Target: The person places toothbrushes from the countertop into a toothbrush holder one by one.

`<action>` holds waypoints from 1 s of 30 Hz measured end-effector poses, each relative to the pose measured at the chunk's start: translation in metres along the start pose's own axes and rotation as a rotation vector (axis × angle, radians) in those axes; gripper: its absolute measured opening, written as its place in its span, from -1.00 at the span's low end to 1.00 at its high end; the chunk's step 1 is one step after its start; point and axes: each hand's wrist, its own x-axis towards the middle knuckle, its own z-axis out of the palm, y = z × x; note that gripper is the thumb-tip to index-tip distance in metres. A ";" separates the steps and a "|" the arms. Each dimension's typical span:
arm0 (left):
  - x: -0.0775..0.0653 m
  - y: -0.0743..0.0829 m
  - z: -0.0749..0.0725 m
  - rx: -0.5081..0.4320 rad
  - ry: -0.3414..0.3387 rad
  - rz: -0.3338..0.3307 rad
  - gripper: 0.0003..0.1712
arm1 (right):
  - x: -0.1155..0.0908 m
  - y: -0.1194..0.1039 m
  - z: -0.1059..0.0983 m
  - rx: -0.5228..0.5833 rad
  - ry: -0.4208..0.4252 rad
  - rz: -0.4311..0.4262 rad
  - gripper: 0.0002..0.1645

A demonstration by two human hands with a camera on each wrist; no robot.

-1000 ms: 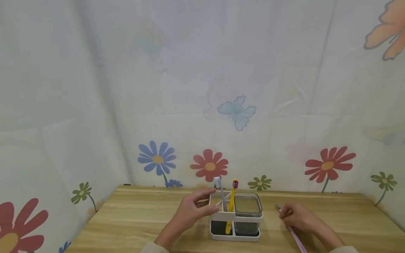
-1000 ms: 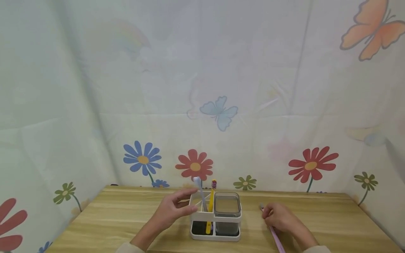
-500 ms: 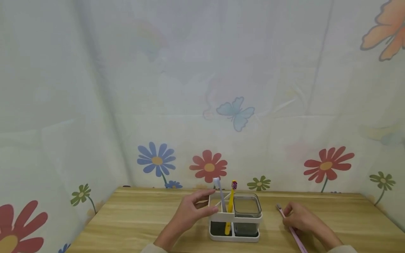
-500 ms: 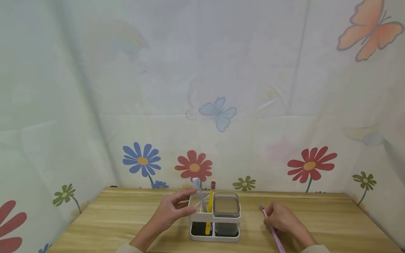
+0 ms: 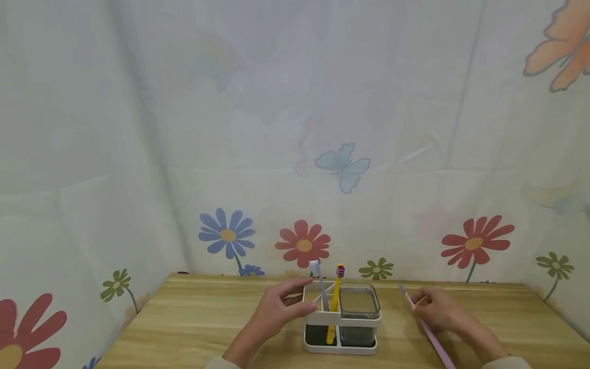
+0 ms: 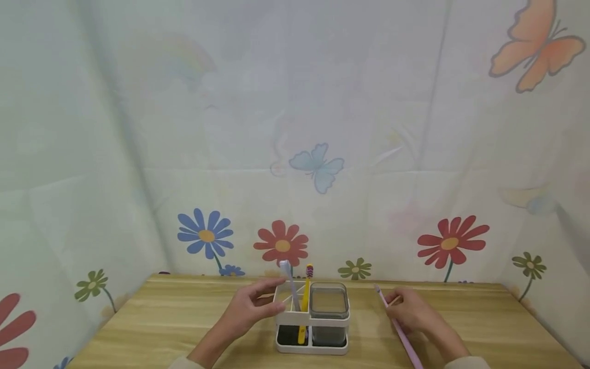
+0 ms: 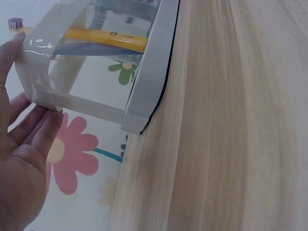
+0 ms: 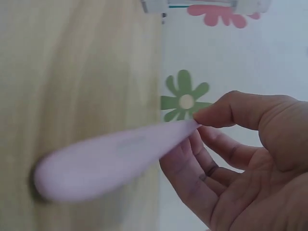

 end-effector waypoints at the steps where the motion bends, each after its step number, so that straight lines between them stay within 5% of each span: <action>1: 0.000 0.000 0.000 0.002 -0.001 -0.001 -0.38 | 0.000 -0.003 -0.002 0.017 0.001 -0.007 -0.66; 30: 0.000 -0.001 0.000 0.006 0.009 -0.003 -0.37 | -0.031 -0.085 0.000 0.237 0.196 -0.285 -0.56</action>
